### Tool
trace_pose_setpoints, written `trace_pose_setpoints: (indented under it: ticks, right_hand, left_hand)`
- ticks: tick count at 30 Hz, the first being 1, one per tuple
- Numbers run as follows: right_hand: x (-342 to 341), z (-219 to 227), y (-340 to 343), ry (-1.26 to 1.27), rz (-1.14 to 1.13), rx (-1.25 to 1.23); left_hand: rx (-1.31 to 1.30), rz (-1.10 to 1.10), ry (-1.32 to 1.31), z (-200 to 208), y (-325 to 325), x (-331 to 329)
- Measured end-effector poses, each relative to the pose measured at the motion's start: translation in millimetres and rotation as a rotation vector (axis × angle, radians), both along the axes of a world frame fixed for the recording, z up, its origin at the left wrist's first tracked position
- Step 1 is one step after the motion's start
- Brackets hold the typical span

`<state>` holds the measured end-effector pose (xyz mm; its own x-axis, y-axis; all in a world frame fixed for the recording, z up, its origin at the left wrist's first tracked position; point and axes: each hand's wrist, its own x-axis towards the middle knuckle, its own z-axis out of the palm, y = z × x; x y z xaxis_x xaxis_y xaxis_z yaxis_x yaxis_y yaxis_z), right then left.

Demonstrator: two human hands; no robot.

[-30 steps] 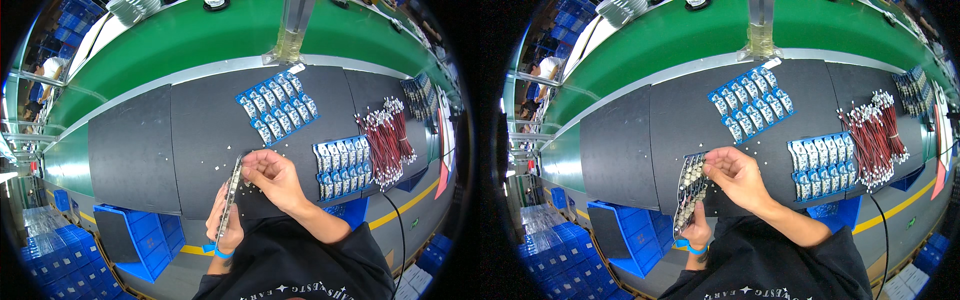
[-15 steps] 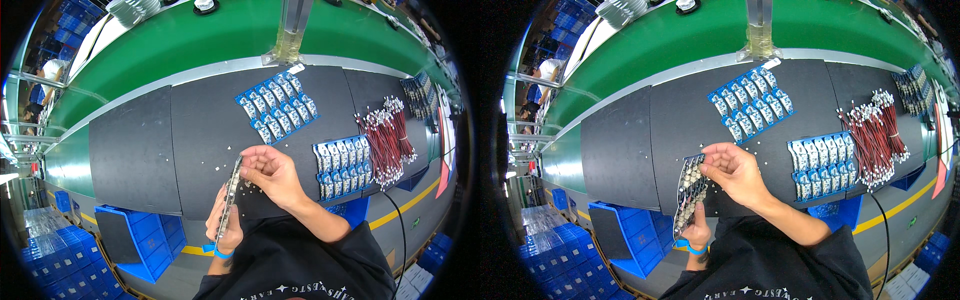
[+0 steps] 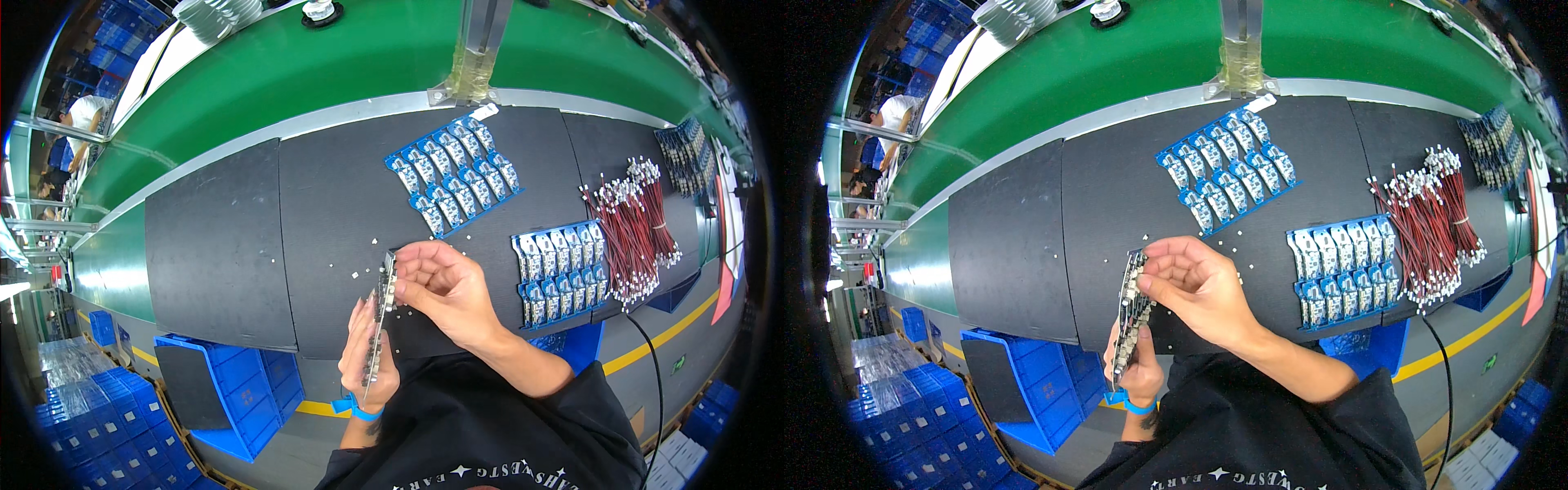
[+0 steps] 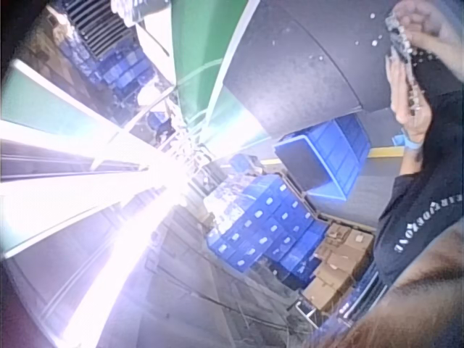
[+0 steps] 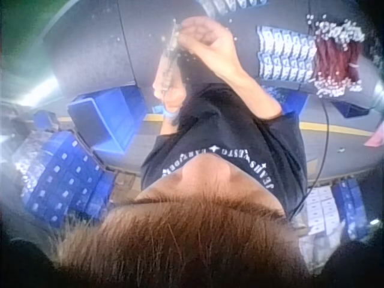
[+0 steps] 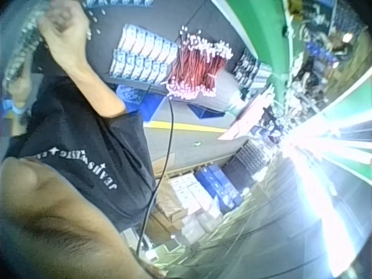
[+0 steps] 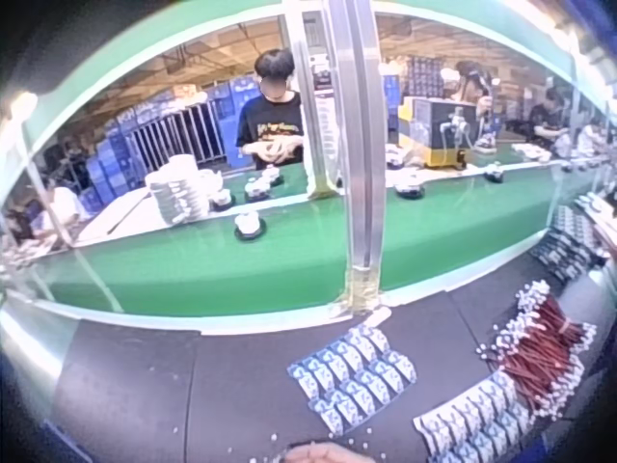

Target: The person assembles electronic components and wiring harnesses onto LED circuit boards by hand.

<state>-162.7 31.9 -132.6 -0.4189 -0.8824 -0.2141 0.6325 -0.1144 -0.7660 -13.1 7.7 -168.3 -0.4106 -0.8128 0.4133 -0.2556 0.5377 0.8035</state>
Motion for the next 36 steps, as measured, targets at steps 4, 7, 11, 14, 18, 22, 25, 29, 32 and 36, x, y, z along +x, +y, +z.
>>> trace_pose_setpoints:
  ticks: [4, 7, 11, 14, 18, 22, 25, 29, 32, 36]
  right_hand:
    - [-2, 0, 1, 0.005, 0.049, -0.014]
    - [-2, 0, 1, 0.019, 0.032, -0.019]
    - [-1, 2, -1, -0.024, 0.035, 0.001]
    - [-2, 3, 1, 0.019, 0.061, -0.016]
    - [-2, -1, -1, 0.071, 0.013, -0.021]
    - [-6, -3, -2, 0.055, 0.043, -0.031]
    - [-6, -3, -1, 0.093, 0.045, 0.000]
    - [-4, 5, 2, -0.028, -0.008, -0.073]
    - [-4, 11, 2, 0.000, 0.008, -0.089]
    - [-7, 11, 4, 0.030, 0.019, -0.093]
  left_hand:
    - [0.064, 0.022, 0.008, -3, 3, 6]
    - [0.045, 0.010, -0.022, 1, 2, 5]
    - [0.017, 0.017, -0.018, -2, 1, 5]
    - [-0.008, 0.011, -0.018, 1, -1, 4]
    - [-0.043, -0.011, -0.012, 4, -2, 2]
    - [0.030, -0.030, -0.016, 5, 0, 5]
    - [0.077, -0.080, -0.038, 10, -3, 3]
    - [-0.010, -0.096, -0.008, 6, -7, -2]
    - [-0.035, -0.104, 0.013, 8, -5, -4]
    - [-0.053, -0.157, 0.016, 10, -7, -2]
